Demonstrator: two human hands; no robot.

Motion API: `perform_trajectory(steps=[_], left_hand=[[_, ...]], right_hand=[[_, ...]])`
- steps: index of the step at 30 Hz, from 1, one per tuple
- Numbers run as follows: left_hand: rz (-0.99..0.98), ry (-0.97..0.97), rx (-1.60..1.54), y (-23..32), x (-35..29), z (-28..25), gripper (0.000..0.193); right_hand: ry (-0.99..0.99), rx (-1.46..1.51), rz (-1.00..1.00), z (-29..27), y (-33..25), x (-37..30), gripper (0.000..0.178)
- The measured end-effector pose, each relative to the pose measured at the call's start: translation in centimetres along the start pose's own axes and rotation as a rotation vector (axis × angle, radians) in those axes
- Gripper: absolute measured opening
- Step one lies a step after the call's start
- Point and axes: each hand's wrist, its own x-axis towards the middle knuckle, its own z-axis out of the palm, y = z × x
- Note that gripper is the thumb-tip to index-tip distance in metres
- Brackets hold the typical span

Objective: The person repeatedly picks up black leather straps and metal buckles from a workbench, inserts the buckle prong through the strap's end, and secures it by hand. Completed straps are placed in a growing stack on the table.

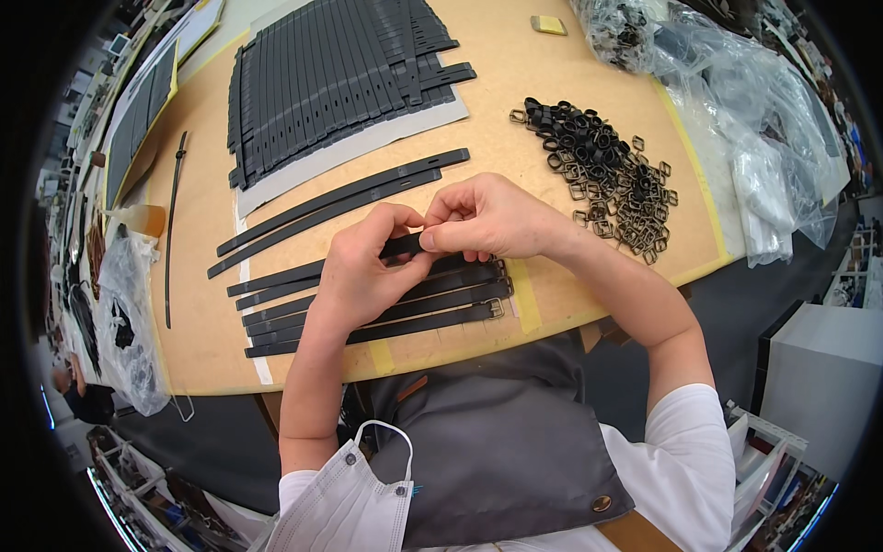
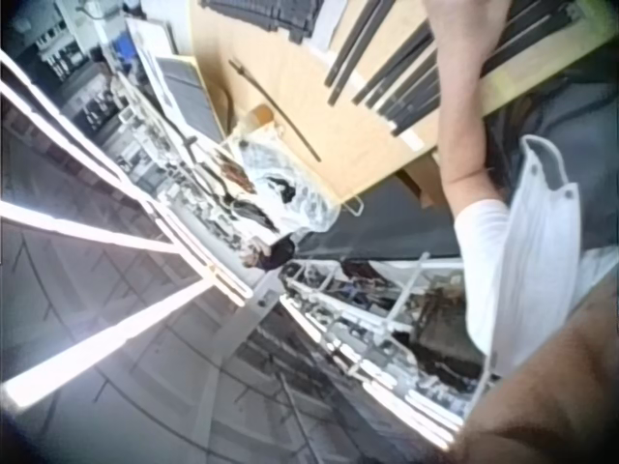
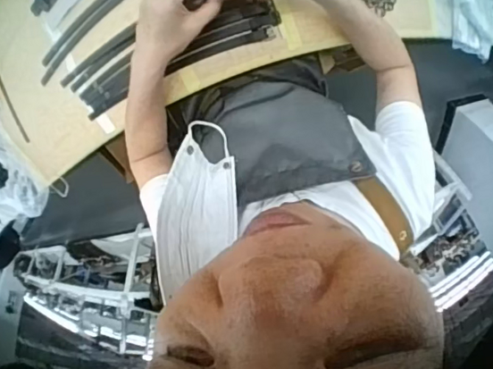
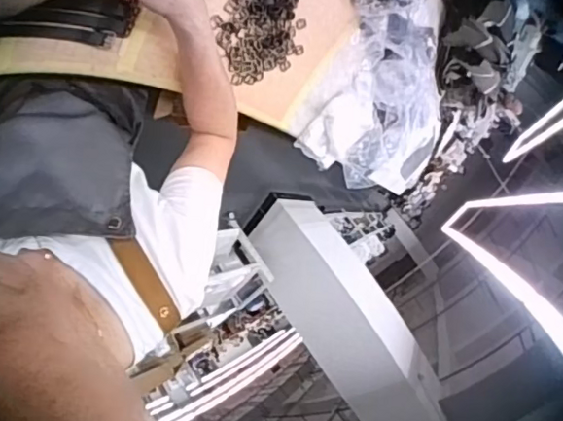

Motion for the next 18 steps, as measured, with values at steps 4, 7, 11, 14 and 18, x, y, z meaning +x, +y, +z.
perform_trajectory(steps=[4, 7, 11, 14, 18], left_hand=[[-0.039, -0.004, -0.034, -0.45, 0.07, -0.39, 0.027], [-0.033, -0.005, -0.045, -0.38, 0.14, -0.6, 0.026], [-0.054, -0.029, -0.062, -0.17, 0.25, -0.87, 0.024], [-0.054, -0.032, -0.064, -0.15, 0.28, -0.83, 0.024], [-0.053, -0.037, -0.051, -0.12, 0.28, -0.87, 0.023]], right_hand=[[0.012, 0.027, -0.012, -0.34, -0.09, -0.15, 0.021], [0.003, 0.039, -0.006, -0.47, -0.23, -0.26, 0.02], [-0.02, 0.063, -0.017, -0.7, 0.16, -0.17, 0.02], [-0.026, 0.062, -0.021, -0.71, 0.28, -0.13, 0.02], [-0.021, 0.065, -0.019, -0.6, 0.15, -0.21, 0.021]])
